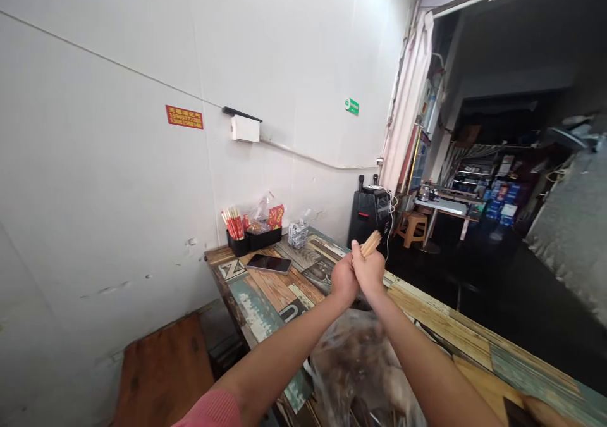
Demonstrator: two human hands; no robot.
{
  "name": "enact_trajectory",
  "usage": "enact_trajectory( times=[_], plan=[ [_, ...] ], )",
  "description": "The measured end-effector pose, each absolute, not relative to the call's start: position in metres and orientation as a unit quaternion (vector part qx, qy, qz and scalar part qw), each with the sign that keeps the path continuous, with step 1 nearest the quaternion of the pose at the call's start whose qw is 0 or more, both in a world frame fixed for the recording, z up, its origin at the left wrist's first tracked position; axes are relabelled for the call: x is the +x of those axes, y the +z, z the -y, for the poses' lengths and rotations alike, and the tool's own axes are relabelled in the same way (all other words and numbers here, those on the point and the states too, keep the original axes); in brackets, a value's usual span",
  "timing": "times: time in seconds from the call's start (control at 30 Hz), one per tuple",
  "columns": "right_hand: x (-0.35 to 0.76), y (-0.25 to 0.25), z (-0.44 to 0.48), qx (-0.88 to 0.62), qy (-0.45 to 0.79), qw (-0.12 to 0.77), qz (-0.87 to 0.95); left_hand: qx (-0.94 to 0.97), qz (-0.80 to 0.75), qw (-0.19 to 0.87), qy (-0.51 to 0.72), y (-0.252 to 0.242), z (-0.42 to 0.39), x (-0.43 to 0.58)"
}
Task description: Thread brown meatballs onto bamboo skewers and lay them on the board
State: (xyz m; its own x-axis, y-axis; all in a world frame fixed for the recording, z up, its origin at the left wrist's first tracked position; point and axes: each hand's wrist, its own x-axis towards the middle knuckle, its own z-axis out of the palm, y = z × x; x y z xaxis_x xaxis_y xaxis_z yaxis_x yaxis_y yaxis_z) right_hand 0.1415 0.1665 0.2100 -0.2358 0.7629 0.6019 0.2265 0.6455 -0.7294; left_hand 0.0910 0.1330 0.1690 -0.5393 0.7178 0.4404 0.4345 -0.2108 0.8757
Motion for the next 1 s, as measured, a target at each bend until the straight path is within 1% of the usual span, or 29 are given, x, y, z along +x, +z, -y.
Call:
enact_trajectory(
  times=[0.07,0.13,0.27,0.37,0.47,0.53,0.6,0.63,0.67,0.77,0.83,1.0],
  plan=[
    [0.108,0.204,-0.163,-0.326,0.25,0.489,0.769,0.418,-0.662,0.042,0.621,0.16,-0.123,0.062],
    [0.08,0.19,-0.161,-0.33,0.246,0.454,0.79,0.39,-0.687,0.013,0.613,0.143,-0.116,0.038],
    [0.047,0.151,-0.155,-0.331,0.254,0.376,0.827,0.348,-0.699,0.055,0.623,0.095,-0.108,0.008],
    [0.042,0.141,-0.148,-0.299,0.263,0.35,0.848,0.371,-0.654,0.051,0.657,0.067,-0.107,-0.003],
    [0.042,0.16,-0.142,-0.265,0.253,0.385,0.847,0.35,-0.662,0.022,0.663,0.057,-0.108,-0.01],
    [0.043,0.184,-0.14,-0.242,0.231,0.445,0.83,0.316,-0.688,-0.001,0.653,0.055,-0.111,-0.012],
    [0.042,0.205,-0.137,-0.191,0.168,0.501,0.827,0.304,-0.698,-0.018,0.649,0.054,-0.114,-0.014],
    [0.042,0.213,-0.135,-0.163,0.122,0.51,0.835,0.304,-0.698,-0.026,0.648,0.053,-0.116,-0.014],
    [0.041,0.218,-0.133,-0.138,0.069,0.501,0.851,0.306,-0.698,-0.031,0.646,0.052,-0.116,-0.014],
    [0.038,0.221,-0.128,-0.108,-0.047,0.417,0.901,0.311,-0.695,-0.035,0.648,0.05,-0.117,-0.013],
    [0.036,0.218,-0.126,-0.105,-0.071,0.384,0.915,0.313,-0.689,-0.032,0.653,0.051,-0.116,-0.012],
    [0.034,0.216,-0.129,-0.114,-0.076,0.36,0.923,0.324,-0.679,-0.008,0.658,0.055,-0.113,-0.012]
  ],
)
